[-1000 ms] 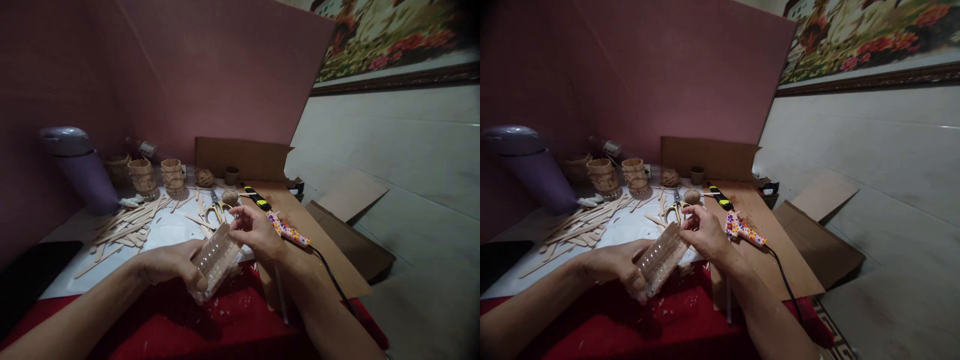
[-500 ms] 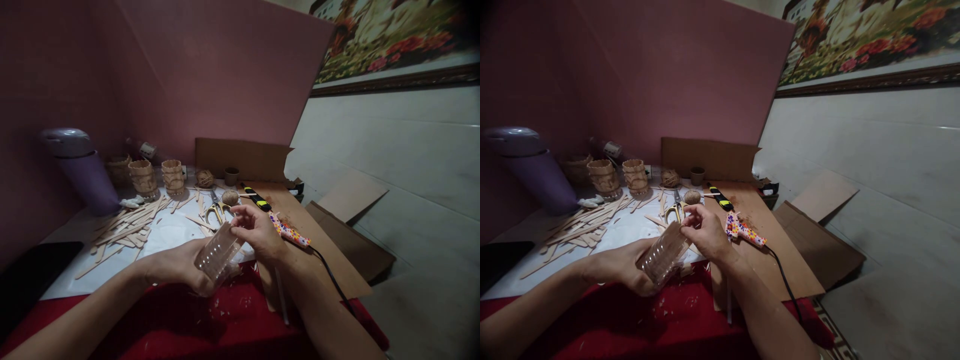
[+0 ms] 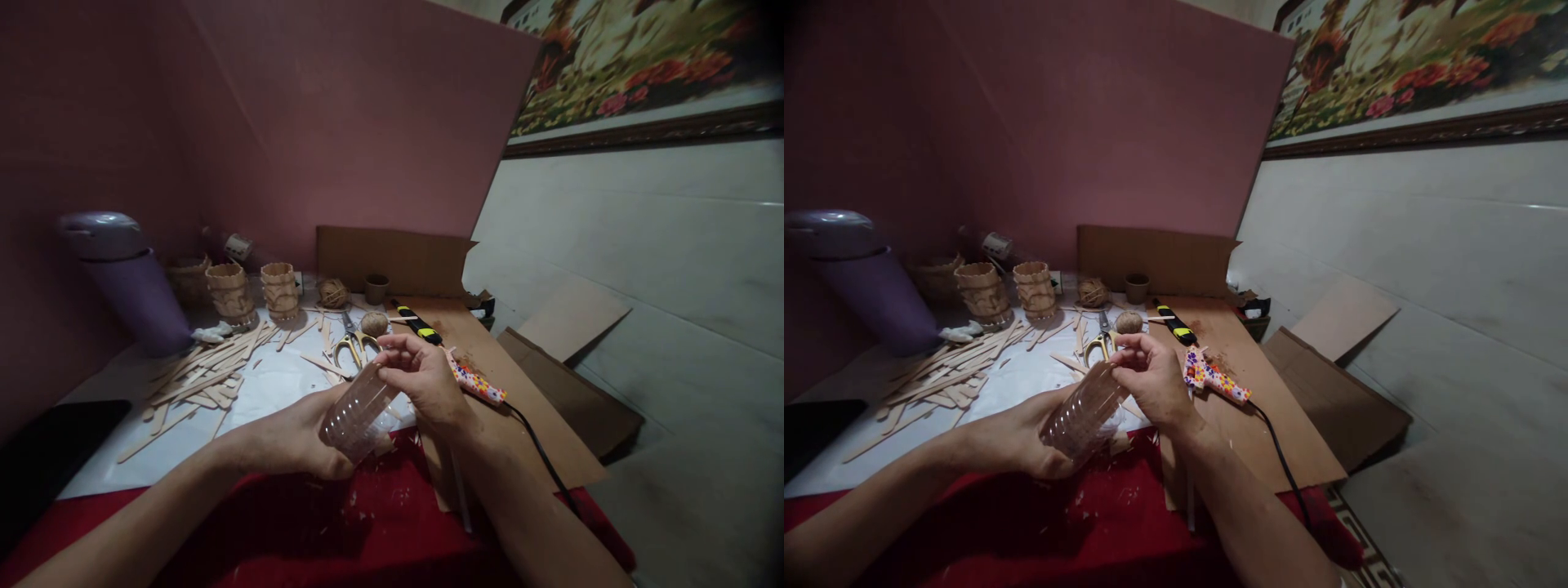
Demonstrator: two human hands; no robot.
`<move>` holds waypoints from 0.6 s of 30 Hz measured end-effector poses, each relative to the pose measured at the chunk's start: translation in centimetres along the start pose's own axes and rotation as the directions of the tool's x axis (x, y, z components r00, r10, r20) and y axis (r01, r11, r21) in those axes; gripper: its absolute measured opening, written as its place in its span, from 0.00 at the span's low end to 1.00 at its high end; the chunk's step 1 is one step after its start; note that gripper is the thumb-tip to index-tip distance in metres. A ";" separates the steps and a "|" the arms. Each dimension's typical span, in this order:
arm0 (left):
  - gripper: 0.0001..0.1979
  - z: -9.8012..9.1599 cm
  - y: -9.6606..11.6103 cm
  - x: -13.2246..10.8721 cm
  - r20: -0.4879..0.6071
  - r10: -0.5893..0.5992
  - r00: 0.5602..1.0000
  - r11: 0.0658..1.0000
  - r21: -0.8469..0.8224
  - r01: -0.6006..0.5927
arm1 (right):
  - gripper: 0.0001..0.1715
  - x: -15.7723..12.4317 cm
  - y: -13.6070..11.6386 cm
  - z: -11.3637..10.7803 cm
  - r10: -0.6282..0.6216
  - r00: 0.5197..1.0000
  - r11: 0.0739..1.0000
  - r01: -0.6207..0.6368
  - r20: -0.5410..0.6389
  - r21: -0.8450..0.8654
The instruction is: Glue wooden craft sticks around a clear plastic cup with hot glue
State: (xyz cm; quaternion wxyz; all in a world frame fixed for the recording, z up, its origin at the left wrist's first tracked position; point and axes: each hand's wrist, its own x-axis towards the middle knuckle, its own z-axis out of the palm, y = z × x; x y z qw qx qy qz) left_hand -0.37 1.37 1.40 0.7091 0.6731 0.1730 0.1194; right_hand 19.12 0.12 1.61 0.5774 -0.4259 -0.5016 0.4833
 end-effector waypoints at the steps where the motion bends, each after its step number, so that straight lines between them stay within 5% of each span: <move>1: 0.27 0.0 0.0 0.0 0.000 -0.004 1.000 1.000 0.004 0.004 | 0.20 0.0 0.0 0.0 0.000 1.000 1.000 0.000 0.001 -0.003; 6: 0.27 -0.4 0.0 0.0 -0.029 -0.012 1.000 1.000 0.005 0.012 | 0.20 0.0 -0.3 0.0 -0.012 1.000 1.000 0.012 -0.015 -0.017; 12: 0.22 -1.6 -0.7 0.0 -0.172 0.019 0.985 0.996 -0.087 -0.034 | 0.18 1.0 0.1 -0.8 0.011 0.985 0.999 -0.003 -0.172 0.047; 18: 0.33 -2.4 -1.3 0.4 -0.428 0.103 0.898 0.994 0.011 -0.109 | 0.18 1.7 2.0 -0.4 0.061 0.981 0.997 -0.067 -0.184 -0.026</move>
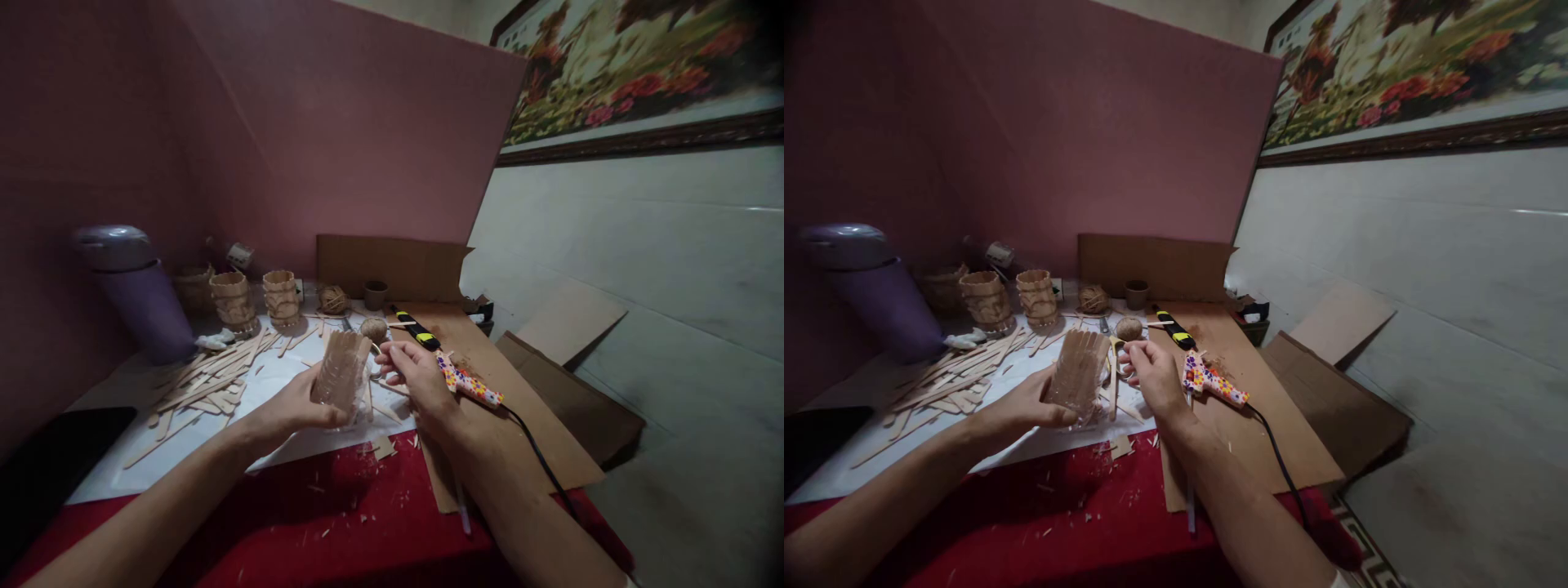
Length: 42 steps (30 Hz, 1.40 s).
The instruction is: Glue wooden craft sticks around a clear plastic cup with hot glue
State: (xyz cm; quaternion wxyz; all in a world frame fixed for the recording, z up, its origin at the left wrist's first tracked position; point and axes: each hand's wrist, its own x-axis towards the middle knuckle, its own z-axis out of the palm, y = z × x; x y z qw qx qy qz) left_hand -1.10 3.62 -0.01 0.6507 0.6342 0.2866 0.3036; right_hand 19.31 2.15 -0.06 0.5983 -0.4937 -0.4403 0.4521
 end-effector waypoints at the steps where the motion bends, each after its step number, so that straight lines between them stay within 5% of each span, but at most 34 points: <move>1: 0.34 -0.1 -0.1 0.1 -0.035 0.021 0.999 0.999 0.038 -0.019 | 0.17 0.0 0.4 0.2 0.008 1.000 0.999 -0.008 0.010 -0.042; 5: 0.34 -0.7 -0.8 0.8 -0.163 0.128 0.978 0.968 0.235 -0.087 | 0.11 -0.3 1.7 0.8 -0.059 0.996 0.941 0.079 0.072 -0.330; 8: 0.33 -1.3 -0.9 1.2 -0.276 0.237 0.932 0.903 0.416 -0.106 | 0.11 -1.0 2.4 1.2 -0.166 0.973 0.748 0.231 0.161 -0.622; 10: 0.32 -1.7 -0.9 1.3 -0.348 0.293 0.891 0.828 0.558 -0.055 | 0.12 -1.4 2.5 1.3 -0.179 0.961 0.618 0.275 0.209 -0.736; 13: 0.34 -2.4 -1.0 1.6 -0.405 0.337 0.850 0.684 0.726 0.074 | 0.13 -1.7 2.4 1.5 -0.170 0.955 0.539 0.297 0.244 -0.788; 18: 0.29 -3.3 -1.7 1.9 -0.336 0.458 0.823 0.471 0.877 0.095 | 0.12 -1.6 1.7 1.7 -0.134 0.940 0.418 0.340 0.314 -0.842; 23: 0.25 -2.7 -1.7 1.6 -0.278 0.564 0.777 0.162 0.960 0.227 | 0.13 -2.1 0.4 2.1 -0.064 0.908 0.300 0.414 0.415 -0.859; 26: 0.28 -2.6 -1.6 1.5 -0.261 0.541 0.799 0.069 0.961 0.267 | 0.14 -2.4 -0.3 2.3 -0.027 0.880 0.246 0.465 0.474 -0.850; 31: 0.30 -3.5 -1.6 1.7 -0.272 0.532 0.802 0.230 0.958 0.172 | 0.16 -2.4 -0.8 2.8 -0.055 0.836 0.199 0.545 0.546 -0.814; 37: 0.31 -3.6 -1.9 2.0 -0.476 0.399 0.784 0.538 0.813 0.220 | 0.16 -2.3 0.9 3.5 -0.124 0.728 0.079 0.685 0.674 -0.724; 42: 0.34 -3.2 -2.1 2.0 -0.501 0.345 0.793 0.499 0.814 0.297 | 0.14 -2.4 2.7 3.3 -0.180 0.634 0.012 0.766 0.752 -0.643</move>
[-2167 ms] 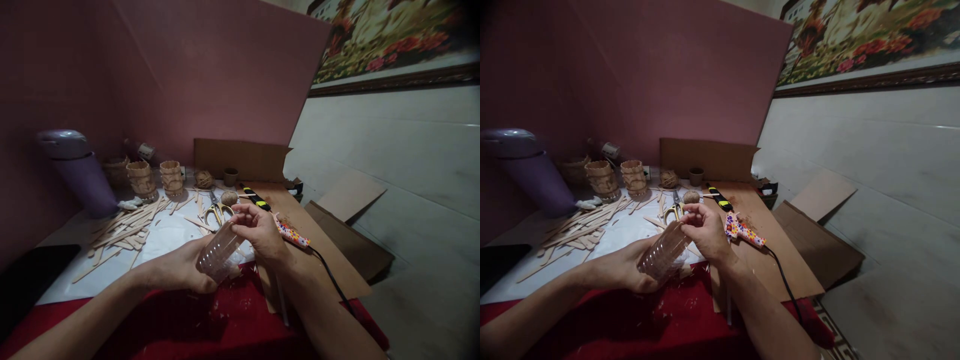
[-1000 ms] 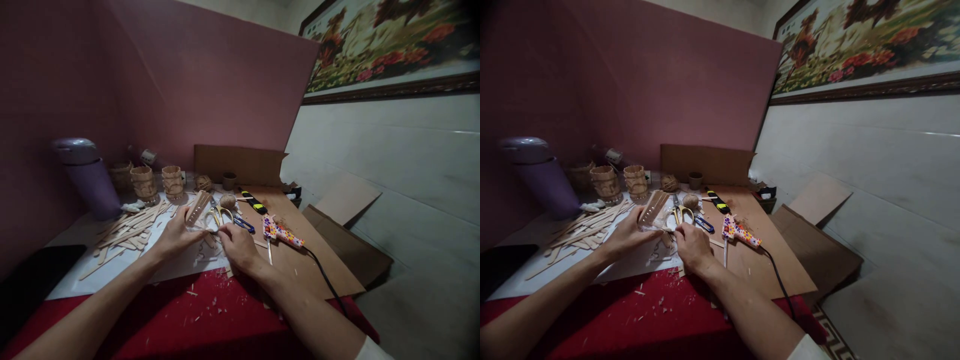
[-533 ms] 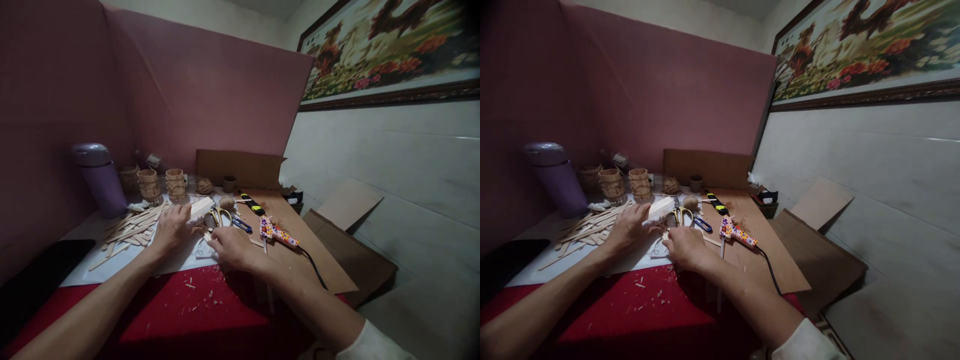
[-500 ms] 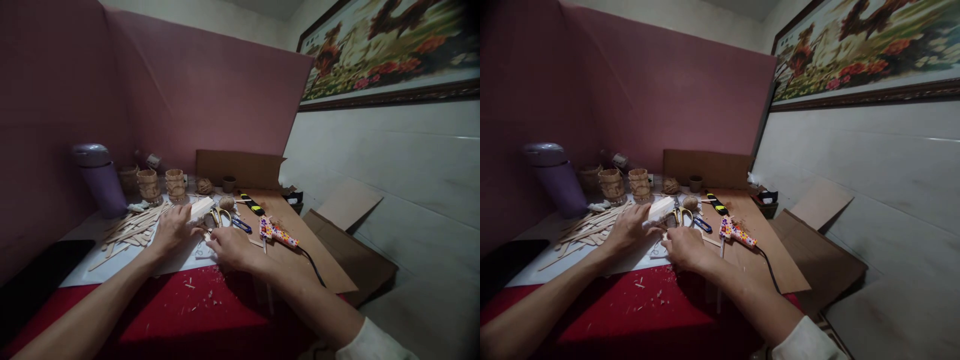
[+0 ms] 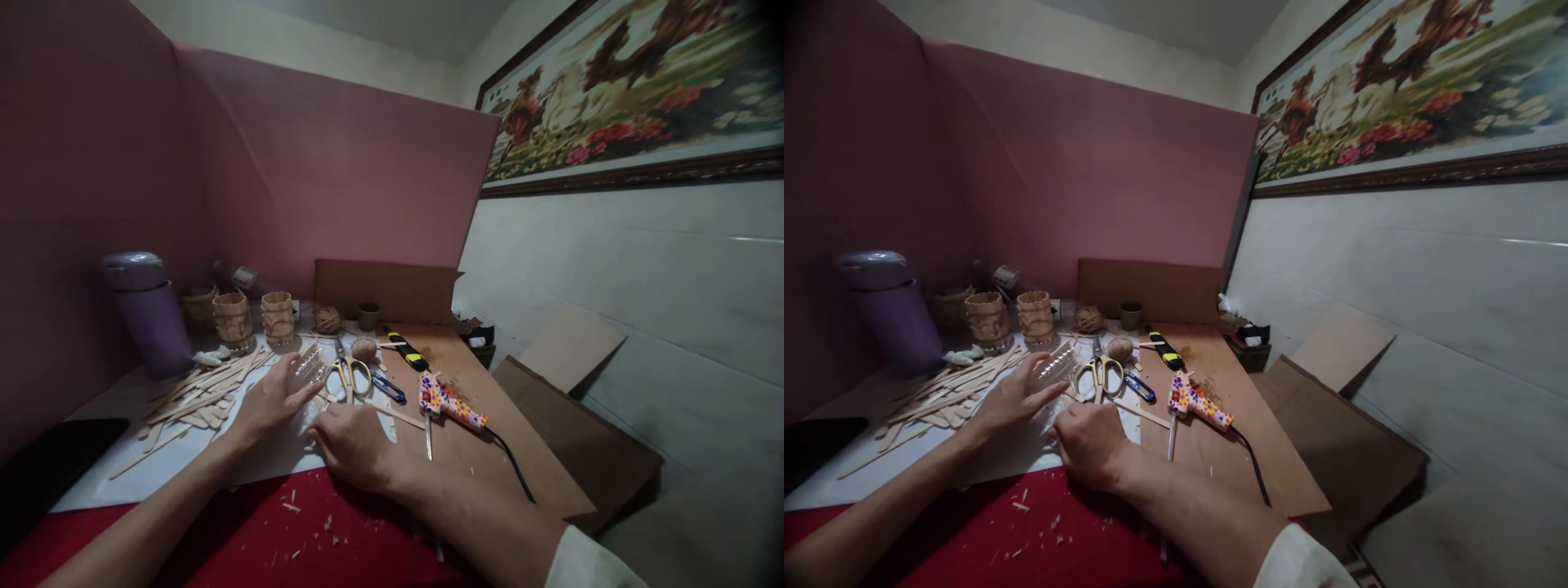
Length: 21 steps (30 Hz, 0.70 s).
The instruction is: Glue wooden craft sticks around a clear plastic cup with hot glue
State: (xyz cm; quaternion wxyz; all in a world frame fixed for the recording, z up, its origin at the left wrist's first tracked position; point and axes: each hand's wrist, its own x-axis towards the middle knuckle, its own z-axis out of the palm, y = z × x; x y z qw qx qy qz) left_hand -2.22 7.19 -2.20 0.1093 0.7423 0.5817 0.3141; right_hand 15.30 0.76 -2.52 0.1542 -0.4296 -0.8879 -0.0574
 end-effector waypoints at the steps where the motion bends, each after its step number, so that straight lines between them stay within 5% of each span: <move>1: 0.34 0.1 0.0 0.0 -0.006 0.016 1.000 1.000 0.003 -0.016 | 0.13 -0.1 0.1 0.2 -0.007 1.000 1.000 0.007 -0.005 -0.003; 9: 0.28 0.2 -0.1 0.1 -0.157 0.095 0.983 0.994 -0.033 -0.101 | 0.13 -0.5 0.2 0.1 0.028 0.998 0.997 -0.024 -0.051 0.080; 21: 0.23 -0.4 -0.2 0.2 -0.178 0.078 0.981 0.997 0.008 -0.078 | 0.13 -0.7 0.7 0.3 0.131 0.988 0.980 -0.117 -0.082 0.162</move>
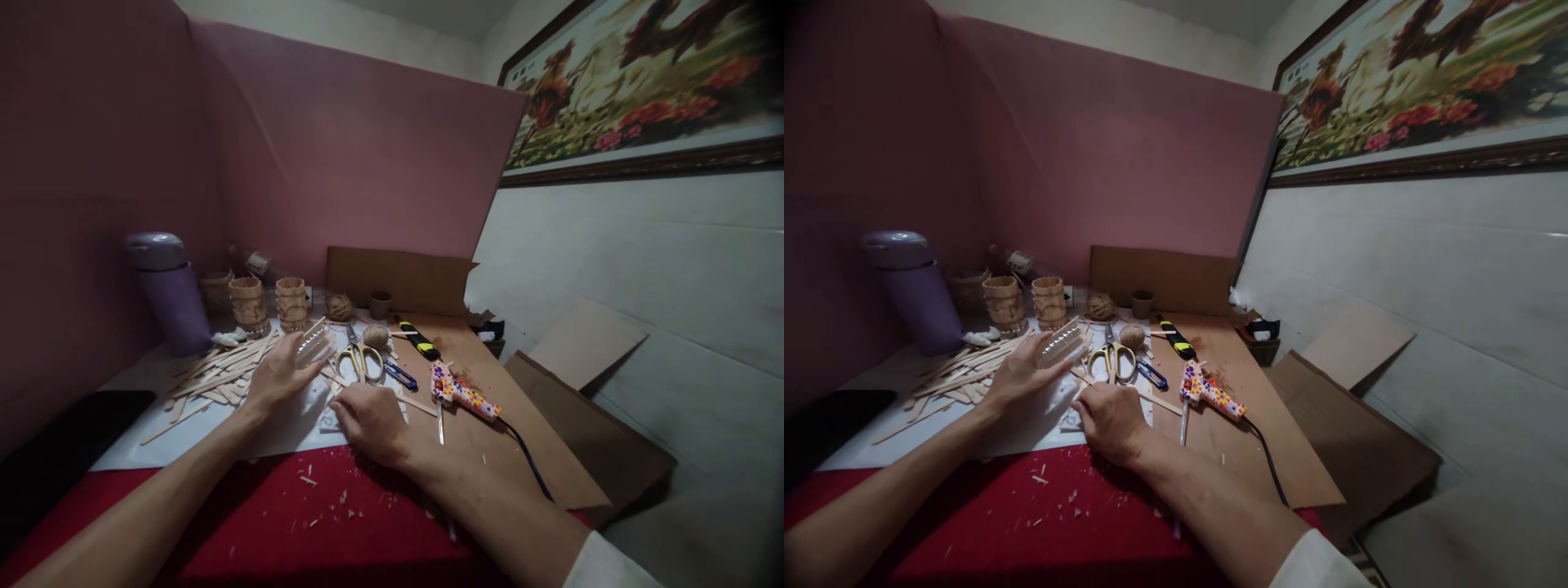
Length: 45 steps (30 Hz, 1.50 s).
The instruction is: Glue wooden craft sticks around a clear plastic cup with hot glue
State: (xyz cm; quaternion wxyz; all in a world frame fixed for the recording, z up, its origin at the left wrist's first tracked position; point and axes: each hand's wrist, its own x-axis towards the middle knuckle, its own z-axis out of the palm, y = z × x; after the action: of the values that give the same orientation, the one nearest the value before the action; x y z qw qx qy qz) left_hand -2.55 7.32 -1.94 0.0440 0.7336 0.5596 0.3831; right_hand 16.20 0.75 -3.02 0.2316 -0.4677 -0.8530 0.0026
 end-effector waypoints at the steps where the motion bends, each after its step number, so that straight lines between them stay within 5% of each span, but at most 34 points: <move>1: 0.22 -0.1 0.0 0.0 -0.006 0.006 1.000 1.000 0.013 -0.006 | 0.13 0.0 0.0 0.0 0.006 1.000 1.000 -0.006 -0.003 0.014; 7: 0.22 -0.9 -0.2 0.1 -0.072 0.005 0.997 0.980 0.197 0.009 | 0.13 -0.1 0.0 0.2 0.030 0.999 0.997 -0.027 -0.035 0.069; 12: 0.19 -1.4 -0.3 0.0 0.042 0.006 0.999 0.938 0.346 -0.021 | 0.12 -0.1 0.1 0.2 0.008 0.999 0.997 -0.004 -0.048 0.081; 18: 0.22 -0.9 -0.5 0.5 0.040 -0.044 0.998 0.976 0.216 0.034 | 0.12 -0.1 0.1 0.2 0.027 0.999 0.995 -0.023 -0.035 0.094; 25: 0.34 -2.0 0.1 0.8 0.097 -0.311 0.945 0.928 0.244 0.281 | 0.12 -0.2 0.2 0.2 0.027 0.999 0.993 -0.024 -0.032 0.116; 34: 0.31 -0.9 -0.6 0.7 0.048 -0.214 0.976 0.933 0.307 0.190 | 0.12 -0.3 0.1 0.0 0.029 0.999 0.993 -0.027 -0.015 0.115; 42: 0.29 -1.3 -1.2 1.8 0.006 -0.340 0.941 0.922 -0.195 0.334 | 0.12 -0.3 0.2 0.2 0.031 0.999 0.990 -0.026 -0.038 0.140; 45: 0.25 -2.1 -0.2 1.7 0.180 -0.334 0.925 0.660 -0.656 0.366 | 0.11 -0.3 0.2 0.3 0.064 0.993 0.976 -0.041 -0.100 0.216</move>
State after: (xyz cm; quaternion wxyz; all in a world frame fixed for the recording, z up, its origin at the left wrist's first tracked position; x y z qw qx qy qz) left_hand -3.82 8.07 0.29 0.3934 0.5529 0.5099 0.5287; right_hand 16.40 0.73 -3.41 0.3251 -0.4621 -0.8216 0.0754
